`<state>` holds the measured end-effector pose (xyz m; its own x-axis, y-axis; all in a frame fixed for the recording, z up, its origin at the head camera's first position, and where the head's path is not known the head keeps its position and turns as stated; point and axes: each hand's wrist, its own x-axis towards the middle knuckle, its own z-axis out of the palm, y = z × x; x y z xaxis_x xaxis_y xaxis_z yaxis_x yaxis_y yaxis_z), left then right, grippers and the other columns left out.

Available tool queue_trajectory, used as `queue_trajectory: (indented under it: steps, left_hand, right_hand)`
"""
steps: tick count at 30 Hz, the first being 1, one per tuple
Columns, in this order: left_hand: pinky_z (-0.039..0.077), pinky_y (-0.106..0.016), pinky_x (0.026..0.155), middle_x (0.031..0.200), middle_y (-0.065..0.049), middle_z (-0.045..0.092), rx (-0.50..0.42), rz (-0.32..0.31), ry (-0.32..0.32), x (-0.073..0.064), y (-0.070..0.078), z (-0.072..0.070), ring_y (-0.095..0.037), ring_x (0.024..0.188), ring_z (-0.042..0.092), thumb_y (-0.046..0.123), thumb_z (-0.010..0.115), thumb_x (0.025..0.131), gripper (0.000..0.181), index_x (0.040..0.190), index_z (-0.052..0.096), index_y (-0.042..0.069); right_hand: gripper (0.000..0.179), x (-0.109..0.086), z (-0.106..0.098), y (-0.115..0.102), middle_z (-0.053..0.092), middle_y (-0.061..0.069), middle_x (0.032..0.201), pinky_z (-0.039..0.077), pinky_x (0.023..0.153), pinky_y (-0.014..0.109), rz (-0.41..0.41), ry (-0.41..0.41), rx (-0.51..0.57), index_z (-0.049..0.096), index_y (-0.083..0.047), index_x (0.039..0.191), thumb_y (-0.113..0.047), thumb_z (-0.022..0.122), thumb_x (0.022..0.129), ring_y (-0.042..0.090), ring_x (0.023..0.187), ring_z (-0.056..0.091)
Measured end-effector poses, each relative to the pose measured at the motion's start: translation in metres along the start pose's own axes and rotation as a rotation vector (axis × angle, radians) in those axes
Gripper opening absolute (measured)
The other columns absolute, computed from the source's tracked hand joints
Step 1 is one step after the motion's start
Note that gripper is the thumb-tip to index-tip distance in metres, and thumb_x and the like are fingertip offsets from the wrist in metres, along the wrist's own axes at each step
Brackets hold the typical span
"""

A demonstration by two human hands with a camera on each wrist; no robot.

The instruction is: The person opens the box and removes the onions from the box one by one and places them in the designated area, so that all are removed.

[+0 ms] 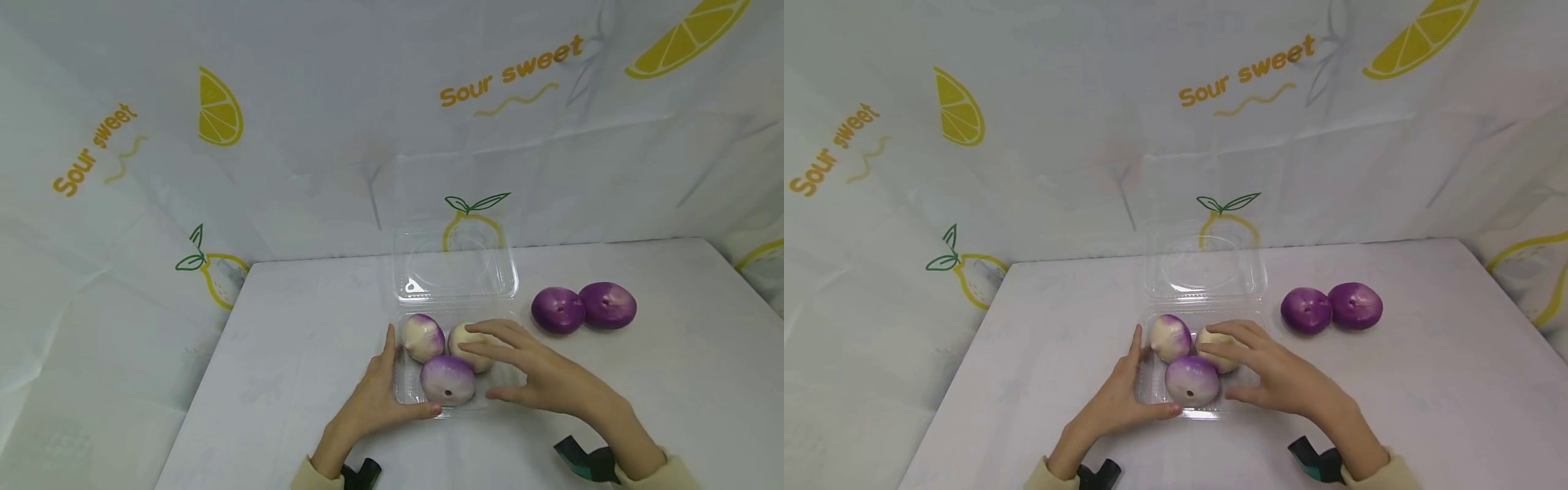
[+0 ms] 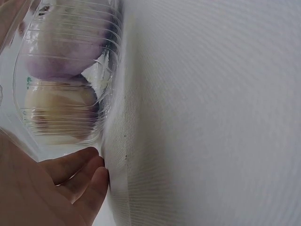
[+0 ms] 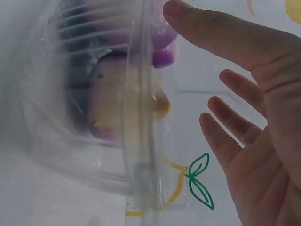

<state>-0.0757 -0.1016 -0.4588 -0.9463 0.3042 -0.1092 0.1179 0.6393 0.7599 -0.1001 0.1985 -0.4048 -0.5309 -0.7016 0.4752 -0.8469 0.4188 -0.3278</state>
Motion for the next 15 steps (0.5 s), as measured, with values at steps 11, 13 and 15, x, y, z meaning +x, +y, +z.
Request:
queue_trajectory:
  steps: [11,13,15]
  left_hand:
    - [0.034,-0.066,0.117,0.167,-0.019,0.03,-0.008,0.0,-0.007,0.0,-0.002,0.0,-0.042,0.154,0.028,0.067,0.086,0.068,0.144,0.165,-0.009,0.02]
    - [0.034,-0.066,0.117,0.166,-0.02,0.031,-0.007,0.0,-0.007,0.0,-0.003,0.0,-0.042,0.154,0.029,0.068,0.086,0.068,0.144,0.165,-0.009,0.02]
    - [0.035,-0.066,0.117,0.166,-0.021,0.032,-0.005,0.001,-0.006,0.0,-0.003,0.0,-0.043,0.153,0.029,0.068,0.086,0.068,0.144,0.165,-0.009,0.02]
  right_hand:
    - [0.084,0.011,0.019,-0.009,0.06,0.003,0.143,0.029,0.122,0.015,-0.076,-0.081,-0.064,0.058,-0.025,0.144,-0.014,0.091,0.068,0.023,0.135,0.047]
    - [0.086,0.012,0.02,-0.01,0.06,0.002,0.143,0.044,0.115,0.026,-0.062,-0.11,-0.078,0.057,-0.026,0.146,-0.013,0.091,0.068,0.023,0.134,0.048]
    - [0.086,0.013,0.022,-0.011,0.06,0.003,0.144,0.055,0.104,0.038,-0.061,-0.135,-0.086,0.057,-0.026,0.146,-0.012,0.09,0.069,0.023,0.133,0.049]
